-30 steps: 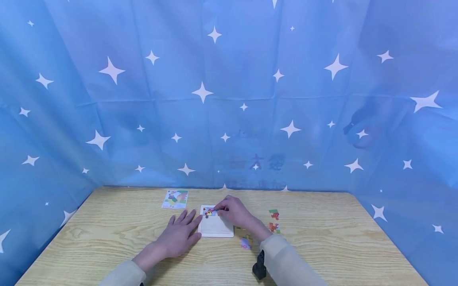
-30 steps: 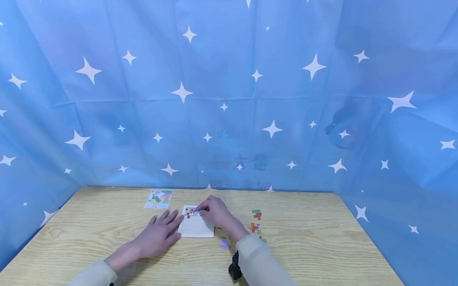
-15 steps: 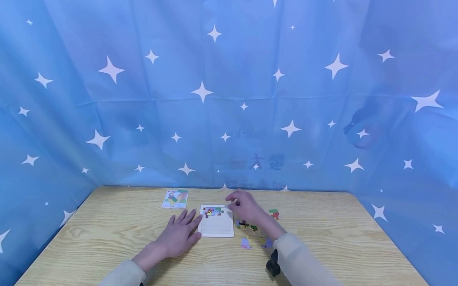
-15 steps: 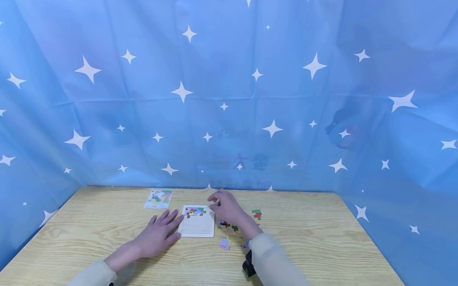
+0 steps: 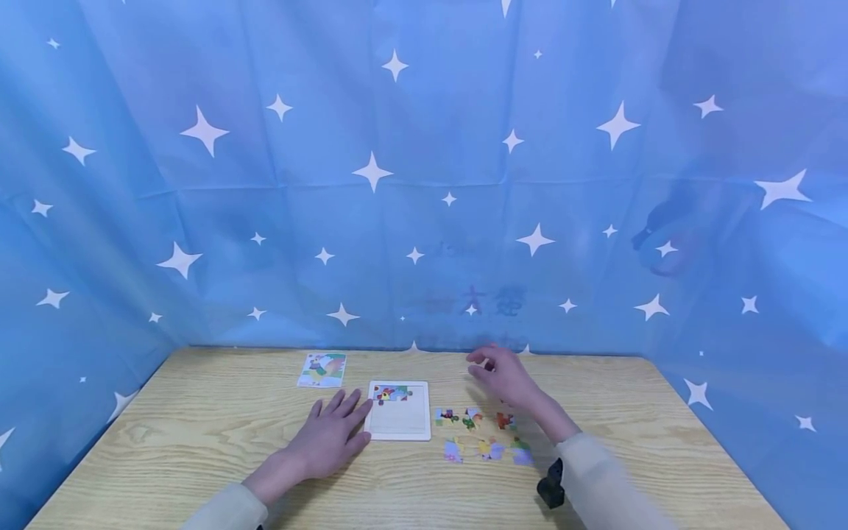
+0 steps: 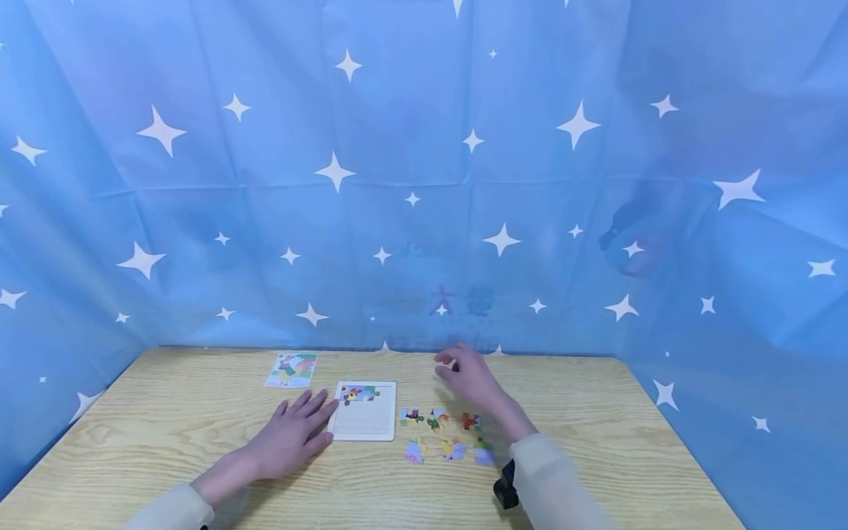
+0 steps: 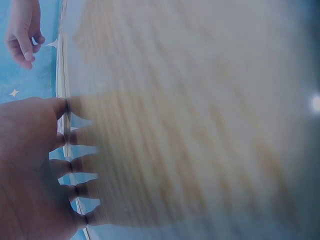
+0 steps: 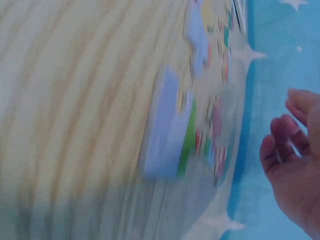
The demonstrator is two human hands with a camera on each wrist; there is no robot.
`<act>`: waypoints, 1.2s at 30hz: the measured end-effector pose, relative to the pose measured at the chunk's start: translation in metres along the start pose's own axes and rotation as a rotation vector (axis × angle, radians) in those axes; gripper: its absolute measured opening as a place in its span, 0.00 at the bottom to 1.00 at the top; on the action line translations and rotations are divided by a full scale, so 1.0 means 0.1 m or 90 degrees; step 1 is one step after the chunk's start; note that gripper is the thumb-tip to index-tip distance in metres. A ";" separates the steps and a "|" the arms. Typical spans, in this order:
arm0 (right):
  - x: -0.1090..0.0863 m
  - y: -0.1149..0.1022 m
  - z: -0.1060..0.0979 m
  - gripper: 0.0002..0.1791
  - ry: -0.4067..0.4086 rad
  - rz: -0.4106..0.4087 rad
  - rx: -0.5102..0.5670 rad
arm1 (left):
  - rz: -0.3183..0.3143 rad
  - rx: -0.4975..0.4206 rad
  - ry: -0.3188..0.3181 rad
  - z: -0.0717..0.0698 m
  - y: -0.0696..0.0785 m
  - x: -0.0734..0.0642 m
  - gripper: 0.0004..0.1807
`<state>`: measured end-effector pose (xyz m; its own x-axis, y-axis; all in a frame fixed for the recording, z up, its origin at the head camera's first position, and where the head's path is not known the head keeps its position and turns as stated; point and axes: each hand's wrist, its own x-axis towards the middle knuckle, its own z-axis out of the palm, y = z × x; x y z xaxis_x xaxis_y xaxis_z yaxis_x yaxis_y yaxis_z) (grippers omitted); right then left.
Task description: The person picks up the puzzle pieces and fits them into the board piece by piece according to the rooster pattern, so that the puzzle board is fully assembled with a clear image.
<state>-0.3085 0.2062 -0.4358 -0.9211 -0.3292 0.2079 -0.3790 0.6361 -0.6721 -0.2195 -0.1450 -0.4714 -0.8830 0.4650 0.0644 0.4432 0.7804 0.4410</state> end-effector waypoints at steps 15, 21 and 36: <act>-0.18 0.38 -0.35 0.15 -0.011 0.036 -0.025 | 0.000 0.001 -0.010 -0.06 0.05 -0.04 0.32; -0.23 0.48 -0.39 0.16 -0.062 0.063 -0.028 | -0.002 -0.014 -0.012 -0.06 0.03 -0.05 0.32; -0.30 0.59 -0.49 0.19 -0.189 0.046 0.029 | 0.002 -0.008 -0.014 -0.04 0.04 -0.03 0.32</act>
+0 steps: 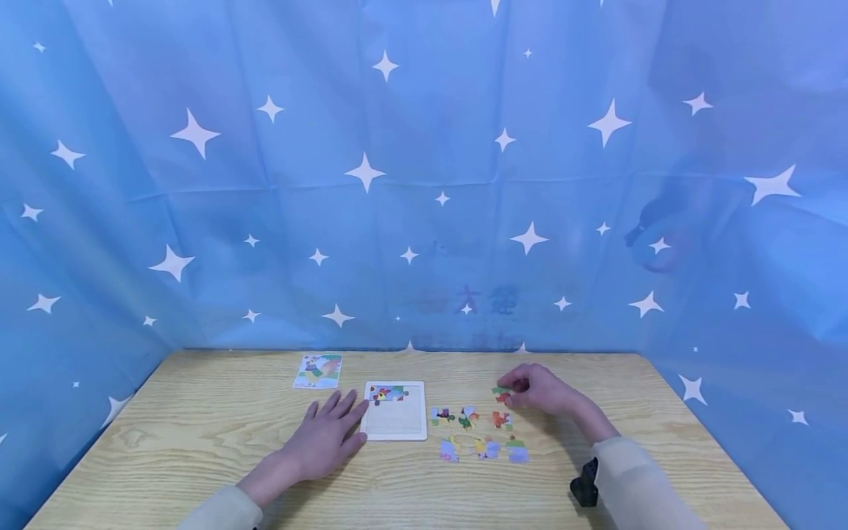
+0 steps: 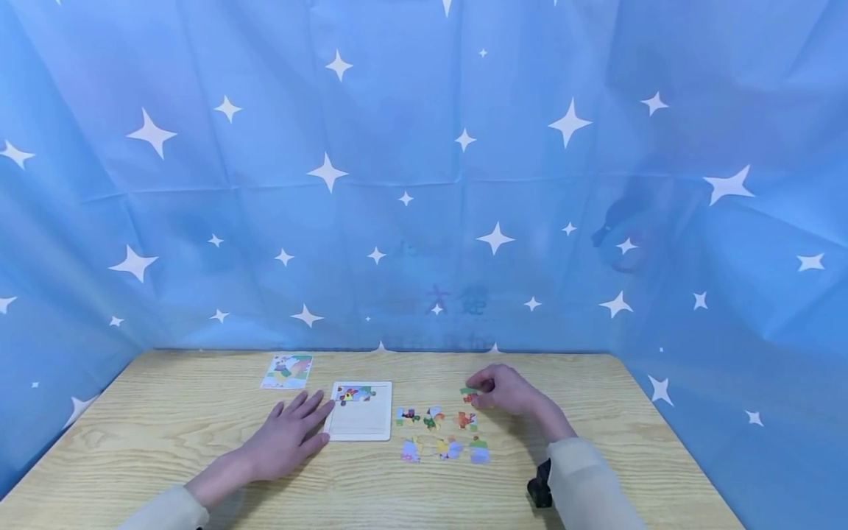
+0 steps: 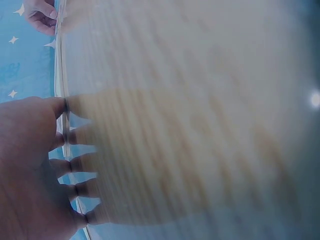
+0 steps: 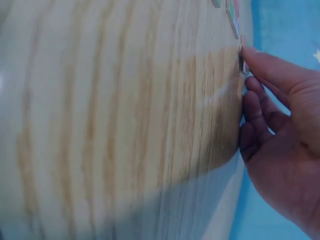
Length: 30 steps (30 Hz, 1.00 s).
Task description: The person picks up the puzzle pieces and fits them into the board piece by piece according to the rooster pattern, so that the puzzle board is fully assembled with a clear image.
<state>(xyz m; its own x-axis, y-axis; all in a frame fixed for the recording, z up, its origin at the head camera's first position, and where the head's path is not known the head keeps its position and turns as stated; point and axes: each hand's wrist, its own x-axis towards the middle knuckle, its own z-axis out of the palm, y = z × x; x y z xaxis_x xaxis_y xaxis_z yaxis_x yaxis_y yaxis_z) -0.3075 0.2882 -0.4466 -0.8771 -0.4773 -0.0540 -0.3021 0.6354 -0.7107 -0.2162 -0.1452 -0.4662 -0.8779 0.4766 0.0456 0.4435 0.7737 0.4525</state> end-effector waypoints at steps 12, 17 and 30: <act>0.02 0.02 0.01 0.16 -0.001 0.011 -0.009 | -0.004 0.016 0.002 -0.03 0.05 0.00 0.32; 0.02 0.00 0.01 0.17 -0.006 0.009 -0.003 | -0.012 0.016 0.004 -0.03 0.06 -0.01 0.32; 0.04 -0.02 0.02 0.14 -0.006 0.022 0.007 | -0.014 0.006 -0.002 -0.04 0.06 -0.01 0.32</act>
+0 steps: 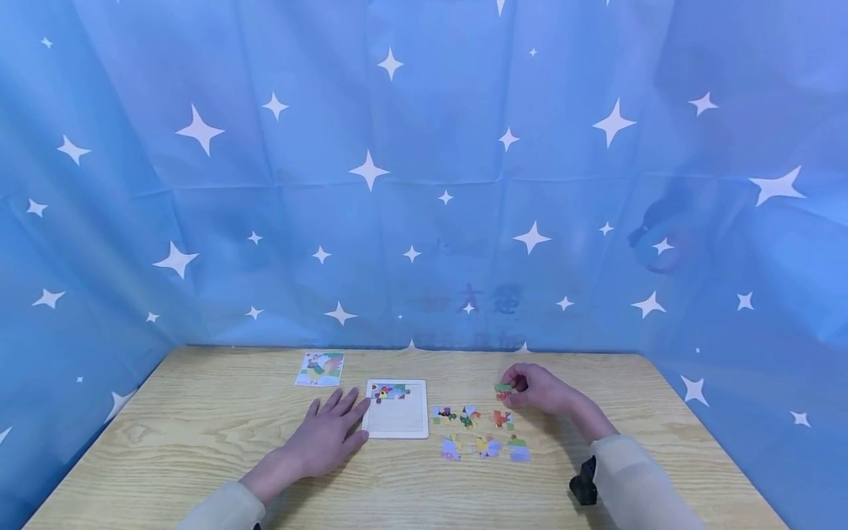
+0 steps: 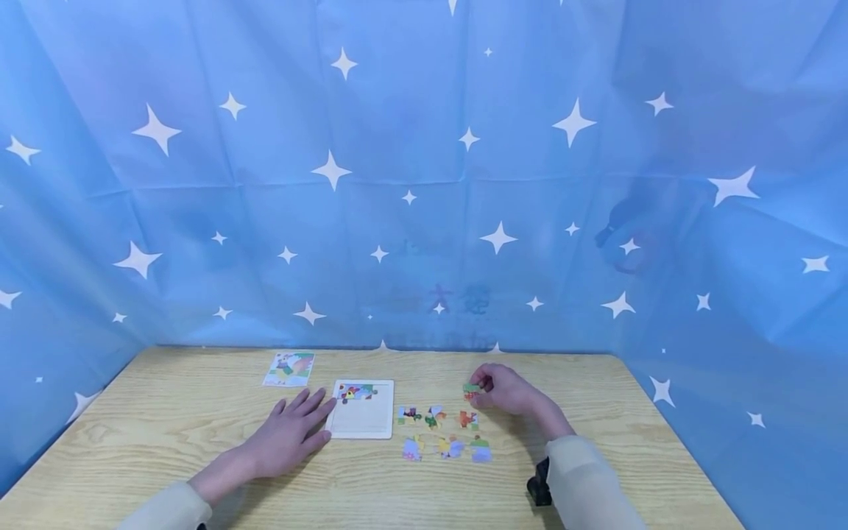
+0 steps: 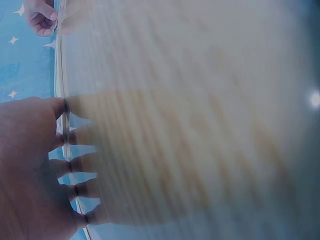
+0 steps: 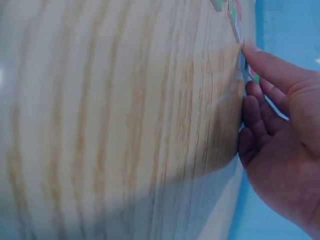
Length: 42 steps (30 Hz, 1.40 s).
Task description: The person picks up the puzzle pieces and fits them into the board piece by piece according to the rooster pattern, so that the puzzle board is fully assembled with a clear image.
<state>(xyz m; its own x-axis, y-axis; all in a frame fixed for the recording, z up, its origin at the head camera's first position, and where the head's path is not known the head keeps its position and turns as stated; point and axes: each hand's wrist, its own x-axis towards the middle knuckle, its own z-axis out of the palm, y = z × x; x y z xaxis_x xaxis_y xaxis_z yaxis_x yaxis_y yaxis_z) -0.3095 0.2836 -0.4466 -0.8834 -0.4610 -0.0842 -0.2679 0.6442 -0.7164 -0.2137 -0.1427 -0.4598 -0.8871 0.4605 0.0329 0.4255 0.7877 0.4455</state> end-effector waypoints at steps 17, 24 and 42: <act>0.03 -0.06 0.07 0.09 0.151 0.072 0.061 | 0.005 0.005 -0.005 0.01 -0.03 0.00 0.32; 0.11 -0.13 0.15 0.09 0.187 0.068 0.068 | 0.007 0.010 -0.001 0.03 -0.06 0.01 0.32; 0.32 -0.49 0.51 0.07 0.240 0.021 0.073 | 0.006 0.007 -0.001 0.02 -0.04 0.01 0.32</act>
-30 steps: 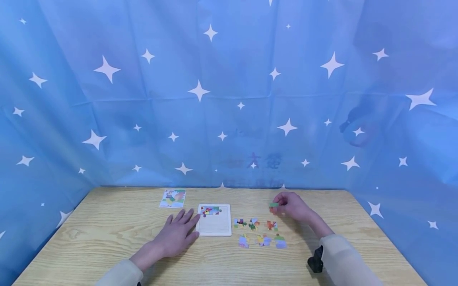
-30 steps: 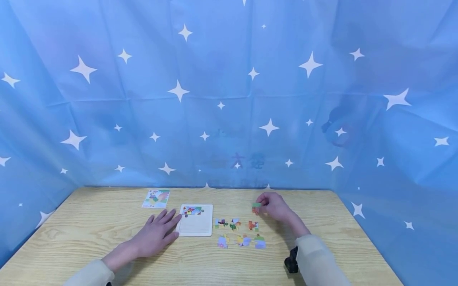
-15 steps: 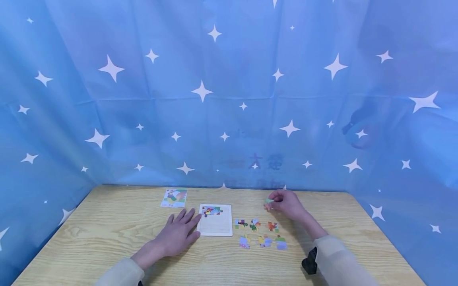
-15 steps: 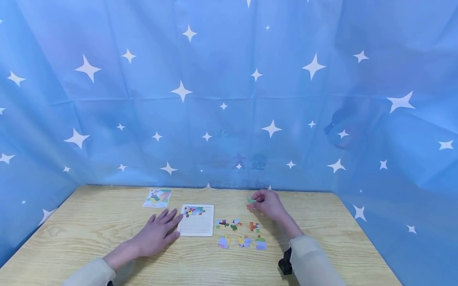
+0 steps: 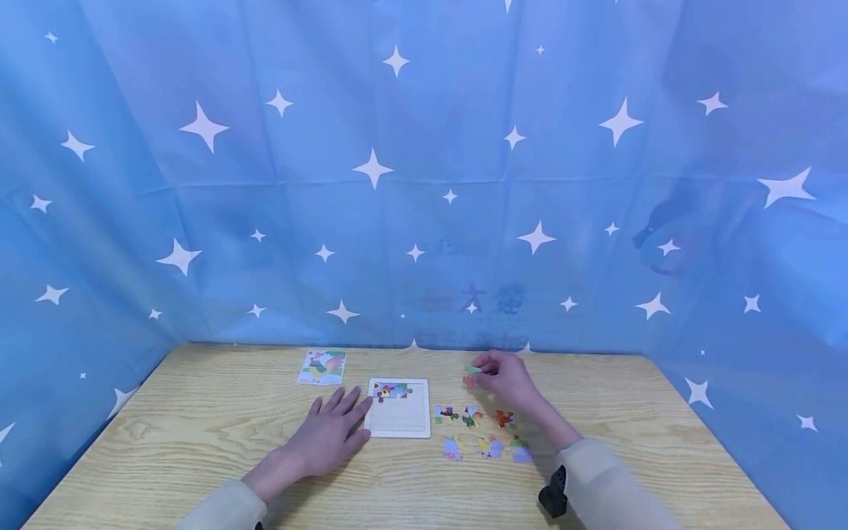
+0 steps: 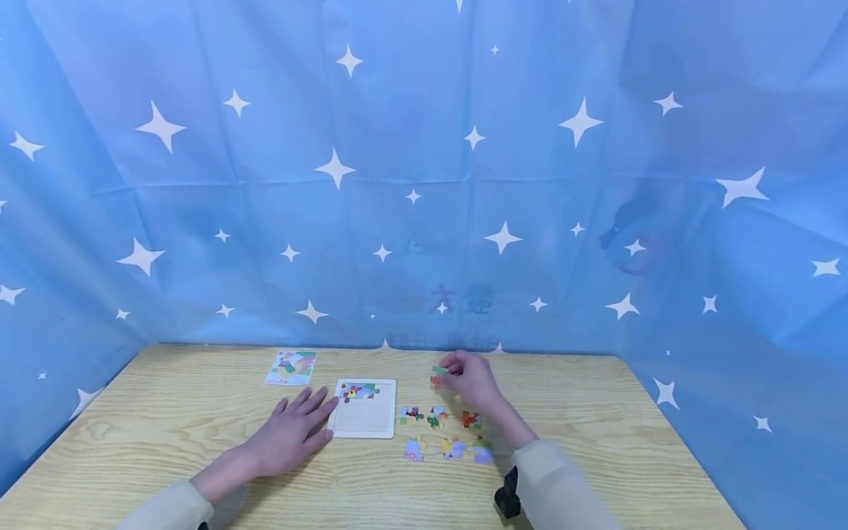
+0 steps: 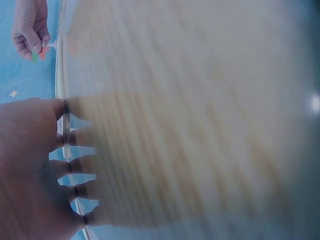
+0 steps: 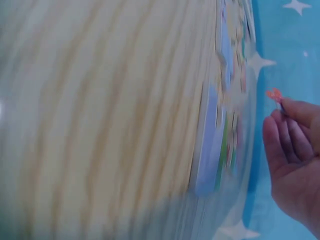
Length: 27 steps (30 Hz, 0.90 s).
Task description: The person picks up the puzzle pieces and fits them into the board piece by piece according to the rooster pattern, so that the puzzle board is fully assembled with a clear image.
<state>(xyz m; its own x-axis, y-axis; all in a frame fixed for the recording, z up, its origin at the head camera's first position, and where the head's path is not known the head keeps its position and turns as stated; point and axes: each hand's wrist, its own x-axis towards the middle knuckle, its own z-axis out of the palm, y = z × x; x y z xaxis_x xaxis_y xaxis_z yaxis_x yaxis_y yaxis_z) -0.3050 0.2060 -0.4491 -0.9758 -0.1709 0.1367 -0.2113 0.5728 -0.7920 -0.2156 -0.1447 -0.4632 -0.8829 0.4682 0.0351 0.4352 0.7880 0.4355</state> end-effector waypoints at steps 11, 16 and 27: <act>-0.01 -0.20 0.27 0.06 -0.028 -0.040 0.035 | 0.012 -0.004 0.012 0.02 -0.03 0.00 0.32; 0.00 -0.25 0.36 0.06 -0.050 -0.045 0.063 | 0.013 -0.002 0.013 0.03 -0.03 0.00 0.32; 0.04 -0.37 0.55 0.07 -0.074 -0.039 0.096 | 0.010 -0.009 0.012 0.01 -0.01 0.00 0.31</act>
<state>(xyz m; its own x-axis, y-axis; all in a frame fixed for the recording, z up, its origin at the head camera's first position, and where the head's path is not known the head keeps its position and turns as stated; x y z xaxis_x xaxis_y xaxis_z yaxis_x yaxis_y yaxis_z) -0.2976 0.1403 -0.4522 -0.9462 -0.2986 0.1246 -0.2507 0.4332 -0.8657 -0.2156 -0.1452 -0.4650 -0.8794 0.4724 0.0582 0.4461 0.7754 0.4468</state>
